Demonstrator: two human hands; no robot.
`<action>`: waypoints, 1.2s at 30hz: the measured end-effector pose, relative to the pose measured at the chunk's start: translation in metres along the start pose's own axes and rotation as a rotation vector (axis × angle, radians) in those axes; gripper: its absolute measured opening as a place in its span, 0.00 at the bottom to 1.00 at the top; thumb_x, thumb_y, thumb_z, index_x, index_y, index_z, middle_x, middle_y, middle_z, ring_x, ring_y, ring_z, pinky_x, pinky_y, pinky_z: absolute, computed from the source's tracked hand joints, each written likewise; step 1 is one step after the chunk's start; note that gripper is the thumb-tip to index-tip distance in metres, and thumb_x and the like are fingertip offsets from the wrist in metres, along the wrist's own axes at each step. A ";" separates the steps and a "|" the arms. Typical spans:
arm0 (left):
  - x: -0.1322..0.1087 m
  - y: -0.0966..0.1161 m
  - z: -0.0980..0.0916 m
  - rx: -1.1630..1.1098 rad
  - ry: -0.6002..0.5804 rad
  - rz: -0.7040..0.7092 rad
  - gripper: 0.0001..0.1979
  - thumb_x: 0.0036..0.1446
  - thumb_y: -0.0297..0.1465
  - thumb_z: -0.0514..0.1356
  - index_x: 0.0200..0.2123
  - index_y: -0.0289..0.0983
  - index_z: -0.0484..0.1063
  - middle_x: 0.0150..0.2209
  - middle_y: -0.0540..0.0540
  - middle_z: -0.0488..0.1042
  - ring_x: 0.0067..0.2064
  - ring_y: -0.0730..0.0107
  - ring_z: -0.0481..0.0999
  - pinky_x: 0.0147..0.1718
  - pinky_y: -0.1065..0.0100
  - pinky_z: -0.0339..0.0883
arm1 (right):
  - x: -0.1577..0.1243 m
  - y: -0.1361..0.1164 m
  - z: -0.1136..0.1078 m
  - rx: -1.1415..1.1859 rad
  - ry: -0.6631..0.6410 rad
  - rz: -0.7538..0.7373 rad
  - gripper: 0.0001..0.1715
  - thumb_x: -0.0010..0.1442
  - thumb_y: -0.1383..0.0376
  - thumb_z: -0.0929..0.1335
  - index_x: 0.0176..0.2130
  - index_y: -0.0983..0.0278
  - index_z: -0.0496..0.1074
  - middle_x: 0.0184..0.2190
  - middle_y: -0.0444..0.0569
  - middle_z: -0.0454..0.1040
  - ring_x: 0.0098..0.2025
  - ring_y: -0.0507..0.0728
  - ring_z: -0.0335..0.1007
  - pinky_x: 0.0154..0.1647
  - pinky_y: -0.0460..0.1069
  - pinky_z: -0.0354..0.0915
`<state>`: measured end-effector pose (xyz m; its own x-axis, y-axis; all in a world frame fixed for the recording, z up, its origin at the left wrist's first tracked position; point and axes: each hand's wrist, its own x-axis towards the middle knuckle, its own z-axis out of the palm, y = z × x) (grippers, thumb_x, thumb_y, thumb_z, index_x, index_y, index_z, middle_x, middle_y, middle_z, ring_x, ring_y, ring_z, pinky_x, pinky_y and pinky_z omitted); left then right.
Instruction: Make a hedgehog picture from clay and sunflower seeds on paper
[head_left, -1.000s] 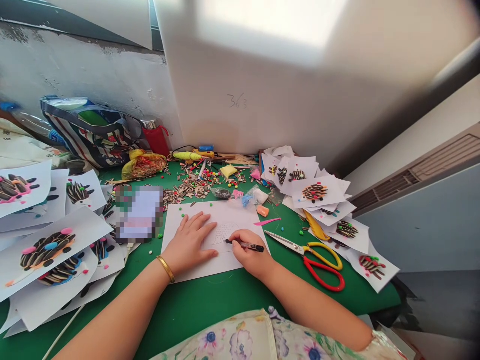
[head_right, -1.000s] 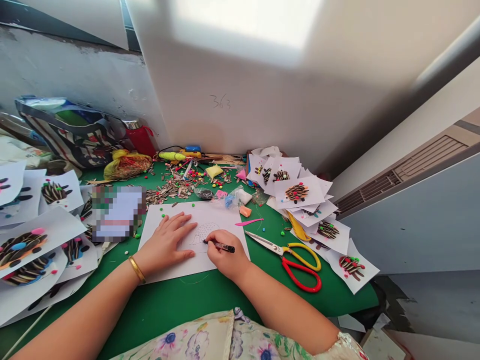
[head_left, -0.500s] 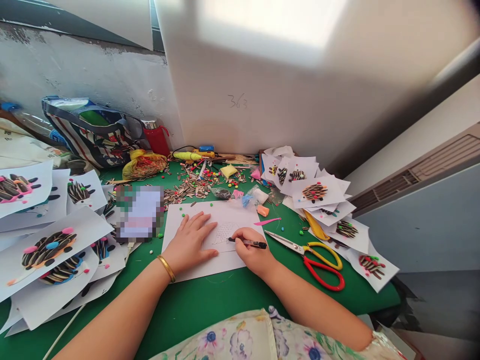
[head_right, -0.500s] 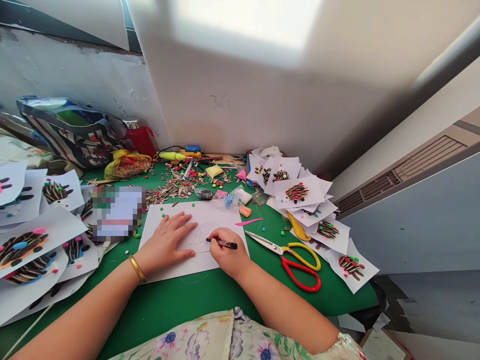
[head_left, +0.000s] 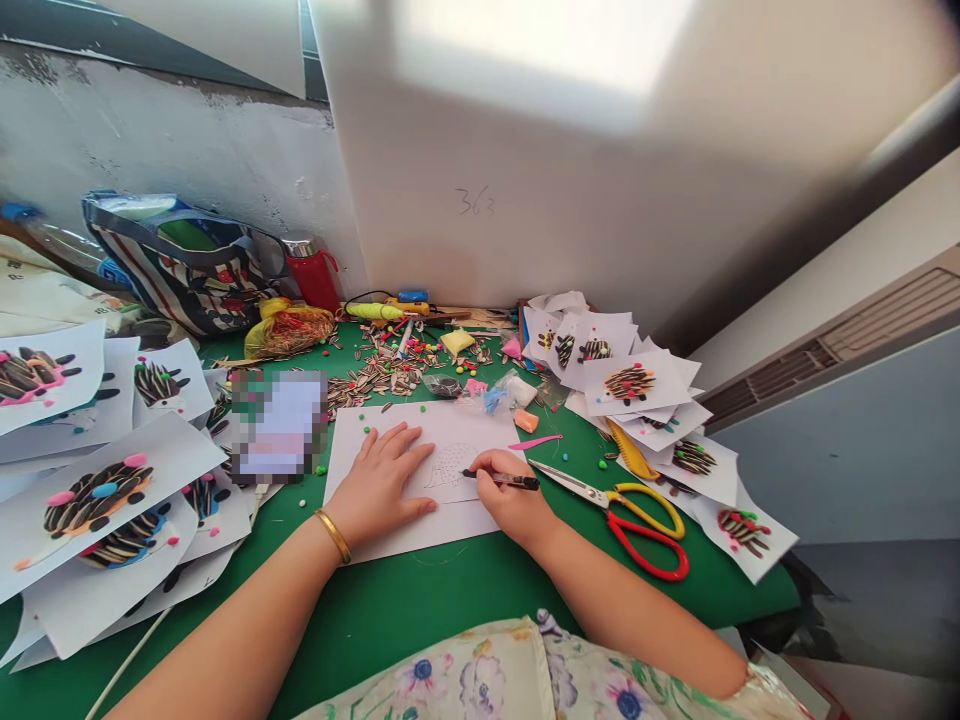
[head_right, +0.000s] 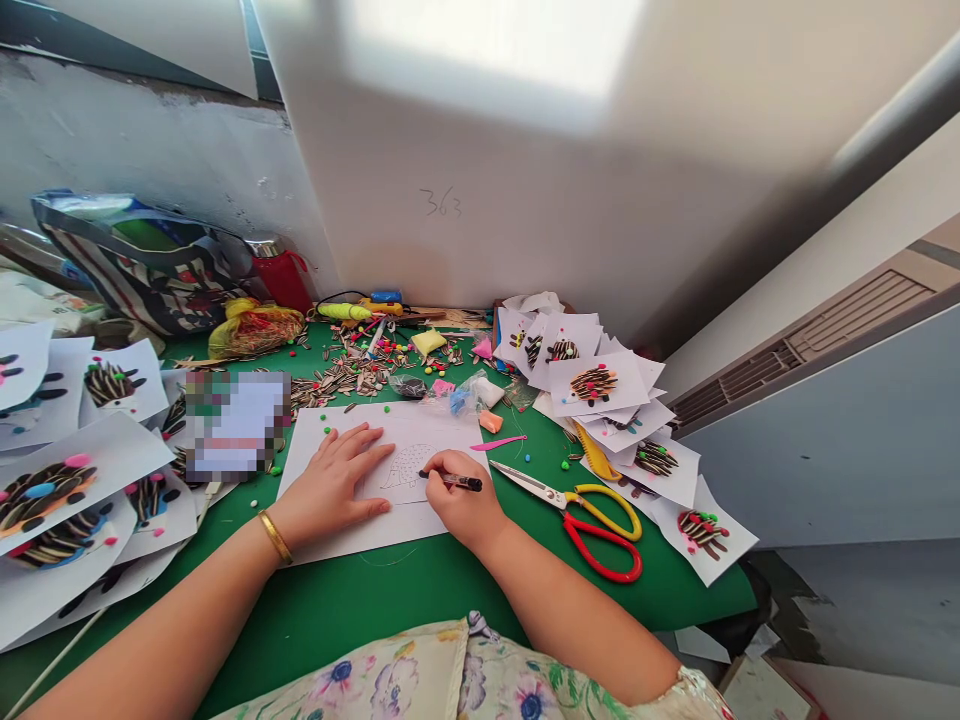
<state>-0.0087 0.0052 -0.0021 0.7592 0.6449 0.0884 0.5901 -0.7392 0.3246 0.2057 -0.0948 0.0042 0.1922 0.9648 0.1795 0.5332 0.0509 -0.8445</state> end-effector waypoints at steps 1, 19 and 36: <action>0.000 0.000 0.000 0.000 -0.001 -0.002 0.36 0.50 0.48 0.65 0.61 0.43 0.65 0.66 0.39 0.59 0.69 0.44 0.51 0.66 0.39 0.39 | 0.000 0.000 0.000 -0.003 -0.006 -0.002 0.10 0.57 0.69 0.63 0.34 0.60 0.74 0.33 0.46 0.77 0.37 0.56 0.72 0.41 0.50 0.67; 0.001 0.001 -0.002 0.034 -0.033 -0.012 0.37 0.50 0.48 0.65 0.62 0.42 0.65 0.67 0.39 0.58 0.69 0.45 0.51 0.66 0.40 0.40 | 0.002 0.001 -0.001 -0.026 -0.008 0.024 0.10 0.57 0.68 0.63 0.35 0.60 0.74 0.33 0.46 0.77 0.37 0.56 0.72 0.41 0.51 0.66; 0.001 0.003 -0.004 0.035 -0.045 -0.022 0.37 0.50 0.47 0.66 0.62 0.42 0.65 0.67 0.38 0.58 0.69 0.44 0.51 0.66 0.39 0.40 | 0.006 0.004 -0.004 -0.062 0.012 0.029 0.10 0.58 0.67 0.63 0.35 0.61 0.75 0.32 0.46 0.77 0.35 0.56 0.71 0.39 0.50 0.65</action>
<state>-0.0068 0.0046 0.0028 0.7571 0.6521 0.0393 0.6153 -0.7320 0.2925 0.2119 -0.0902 0.0036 0.2179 0.9624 0.1620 0.5773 0.0068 -0.8165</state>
